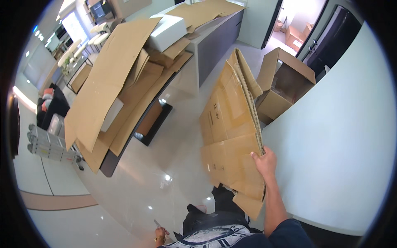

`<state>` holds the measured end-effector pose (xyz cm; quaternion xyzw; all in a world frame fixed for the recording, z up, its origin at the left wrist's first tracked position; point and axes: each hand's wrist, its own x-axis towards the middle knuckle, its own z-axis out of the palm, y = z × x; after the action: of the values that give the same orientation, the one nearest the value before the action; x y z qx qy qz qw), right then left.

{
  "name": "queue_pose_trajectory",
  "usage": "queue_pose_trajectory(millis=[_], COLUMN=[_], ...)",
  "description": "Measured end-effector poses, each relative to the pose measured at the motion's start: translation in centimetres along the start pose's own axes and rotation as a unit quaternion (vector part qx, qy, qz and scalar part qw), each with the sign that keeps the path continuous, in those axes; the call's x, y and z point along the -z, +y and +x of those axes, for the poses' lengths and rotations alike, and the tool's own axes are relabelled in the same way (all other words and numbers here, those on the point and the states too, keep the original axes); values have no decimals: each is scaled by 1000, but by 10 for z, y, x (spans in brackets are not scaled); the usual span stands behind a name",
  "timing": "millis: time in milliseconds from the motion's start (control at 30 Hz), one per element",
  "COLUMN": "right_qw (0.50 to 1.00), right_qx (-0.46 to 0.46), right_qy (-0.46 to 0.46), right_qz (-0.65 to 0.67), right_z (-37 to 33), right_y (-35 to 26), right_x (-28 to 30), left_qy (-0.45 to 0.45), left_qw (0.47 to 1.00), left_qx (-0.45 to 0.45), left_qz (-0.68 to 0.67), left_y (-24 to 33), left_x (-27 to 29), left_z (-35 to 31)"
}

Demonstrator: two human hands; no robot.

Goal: The person uses a utility knife to cut through tape on a cardboard box, unfolds and flattens the box, and places the flattened cardboard into another box.

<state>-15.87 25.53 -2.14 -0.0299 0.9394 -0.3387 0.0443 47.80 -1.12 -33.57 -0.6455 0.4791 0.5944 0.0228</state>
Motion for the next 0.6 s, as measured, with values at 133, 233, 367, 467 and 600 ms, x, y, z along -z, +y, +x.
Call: queue_pose_trajectory(millis=[133, 233, 367, 467, 600], right_qw=[994, 993, 989, 980, 974], right_qx=[20, 3, -27, -43, 5], right_qy=[80, 74, 11, -8, 12], right_qz=[-69, -96, -147, -196, -227], right_z=[79, 147, 222, 281, 328], right_y=[-8, -12, -29, -8, -2], right_x=[19, 31, 27, -1, -48], left_qy=[-34, 20, 3, -24, -48], left_qw=[996, 994, 977, 954, 905], left_qx=[-78, -103, -193, -253, -335], left_qz=[35, 13, 86, 157, 259], left_y=[93, 188, 294, 400, 529], left_x=[-51, -104, -148, -204, -255], left_z=[32, 41, 41, 52, 111])
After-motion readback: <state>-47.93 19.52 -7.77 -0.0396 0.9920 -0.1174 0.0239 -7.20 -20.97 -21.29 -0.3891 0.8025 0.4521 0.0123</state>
